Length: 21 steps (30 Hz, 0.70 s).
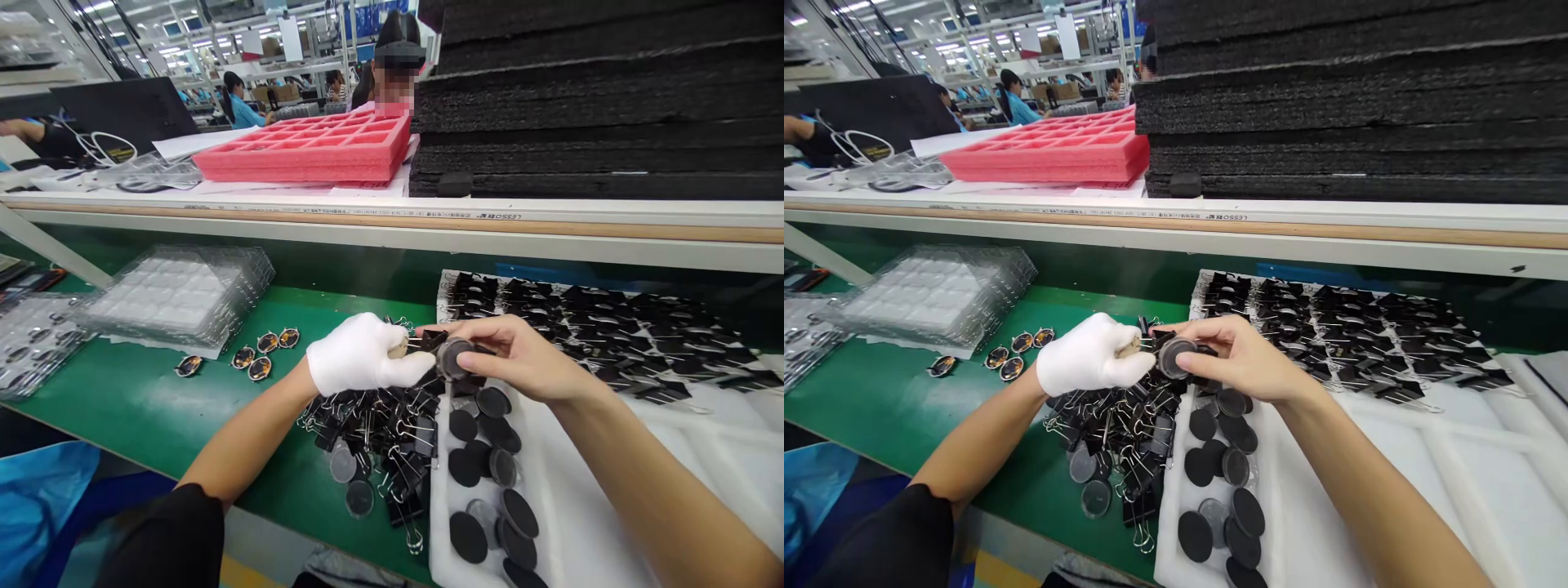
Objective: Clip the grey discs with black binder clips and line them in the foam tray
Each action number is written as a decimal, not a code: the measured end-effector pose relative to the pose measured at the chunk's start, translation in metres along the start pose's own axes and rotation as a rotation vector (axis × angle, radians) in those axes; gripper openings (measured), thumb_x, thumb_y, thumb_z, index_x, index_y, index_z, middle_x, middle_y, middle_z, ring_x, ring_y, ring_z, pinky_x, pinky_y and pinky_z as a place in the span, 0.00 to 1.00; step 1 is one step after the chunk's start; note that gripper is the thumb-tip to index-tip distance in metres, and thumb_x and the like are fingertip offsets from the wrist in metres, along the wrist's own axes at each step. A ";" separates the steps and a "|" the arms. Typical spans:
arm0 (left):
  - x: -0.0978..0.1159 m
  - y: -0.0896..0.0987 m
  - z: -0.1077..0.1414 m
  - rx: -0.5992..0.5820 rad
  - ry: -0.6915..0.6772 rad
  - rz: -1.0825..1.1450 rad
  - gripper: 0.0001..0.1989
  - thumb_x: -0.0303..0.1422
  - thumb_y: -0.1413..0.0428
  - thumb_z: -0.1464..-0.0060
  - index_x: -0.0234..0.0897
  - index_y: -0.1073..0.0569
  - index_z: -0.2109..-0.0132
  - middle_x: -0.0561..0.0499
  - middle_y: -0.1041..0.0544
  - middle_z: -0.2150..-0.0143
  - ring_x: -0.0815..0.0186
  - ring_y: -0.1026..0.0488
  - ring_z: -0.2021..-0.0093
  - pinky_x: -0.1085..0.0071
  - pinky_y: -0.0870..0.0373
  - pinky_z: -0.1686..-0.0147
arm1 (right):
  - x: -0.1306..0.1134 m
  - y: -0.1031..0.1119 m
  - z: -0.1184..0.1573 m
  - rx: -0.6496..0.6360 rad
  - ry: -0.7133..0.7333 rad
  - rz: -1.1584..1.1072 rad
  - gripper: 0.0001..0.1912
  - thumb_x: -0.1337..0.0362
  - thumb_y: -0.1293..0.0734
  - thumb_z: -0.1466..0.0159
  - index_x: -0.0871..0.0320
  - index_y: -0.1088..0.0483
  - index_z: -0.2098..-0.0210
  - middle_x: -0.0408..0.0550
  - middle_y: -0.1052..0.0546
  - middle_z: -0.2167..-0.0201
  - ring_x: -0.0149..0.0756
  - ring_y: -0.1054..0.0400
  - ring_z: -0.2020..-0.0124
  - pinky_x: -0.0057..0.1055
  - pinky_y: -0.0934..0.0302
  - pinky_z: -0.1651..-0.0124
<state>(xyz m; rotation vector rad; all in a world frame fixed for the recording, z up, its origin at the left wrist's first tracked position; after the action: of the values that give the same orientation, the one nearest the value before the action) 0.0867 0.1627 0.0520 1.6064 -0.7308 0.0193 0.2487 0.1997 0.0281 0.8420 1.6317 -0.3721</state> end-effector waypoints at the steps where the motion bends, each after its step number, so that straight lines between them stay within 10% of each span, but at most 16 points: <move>1: -0.001 -0.002 -0.001 0.004 -0.001 0.014 0.25 0.45 0.46 0.44 0.39 0.50 0.78 0.59 0.53 0.81 0.72 0.56 0.77 0.68 0.54 0.76 | 0.000 0.009 0.001 0.022 -0.004 0.028 0.13 0.51 0.25 0.37 0.53 0.16 0.65 0.53 0.16 0.55 0.46 0.23 0.56 0.37 0.29 0.55; 11: -0.009 -0.022 -0.008 -0.112 0.118 0.217 0.26 0.51 0.50 0.38 0.39 0.43 0.77 0.58 0.43 0.80 0.73 0.46 0.78 0.72 0.47 0.76 | 0.008 0.044 0.004 -0.004 -0.109 0.237 0.12 0.52 0.24 0.40 0.54 0.17 0.68 0.47 0.18 0.71 0.34 0.30 0.75 0.30 0.38 0.73; 17: -0.139 0.013 -0.002 -0.073 0.620 0.164 0.31 0.59 0.54 0.40 0.39 0.34 0.78 0.51 0.35 0.86 0.68 0.37 0.83 0.69 0.39 0.76 | 0.034 0.031 -0.004 0.130 -0.275 -0.067 0.19 0.50 0.23 0.43 0.55 0.19 0.58 0.49 0.19 0.66 0.36 0.27 0.72 0.28 0.40 0.76; 21: -0.198 0.015 0.022 -0.319 0.874 0.049 0.36 0.65 0.55 0.44 0.38 0.31 0.79 0.50 0.34 0.84 0.67 0.41 0.84 0.67 0.44 0.78 | 0.046 0.007 -0.012 0.160 -0.324 -0.209 0.29 0.59 0.18 0.53 0.54 0.26 0.53 0.44 0.21 0.62 0.34 0.29 0.70 0.29 0.37 0.74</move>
<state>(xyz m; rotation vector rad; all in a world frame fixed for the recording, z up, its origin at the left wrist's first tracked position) -0.0863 0.2300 -0.0216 1.1093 -0.0770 0.5765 0.2435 0.2269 -0.0108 0.6885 1.4014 -0.7547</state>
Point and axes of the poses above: each hand's wrist, its own z-axis away from the middle knuckle, its own y-axis out of the back of the hand, x = y × z, the point moved 7 cm from there along -z, towards the middle knuckle
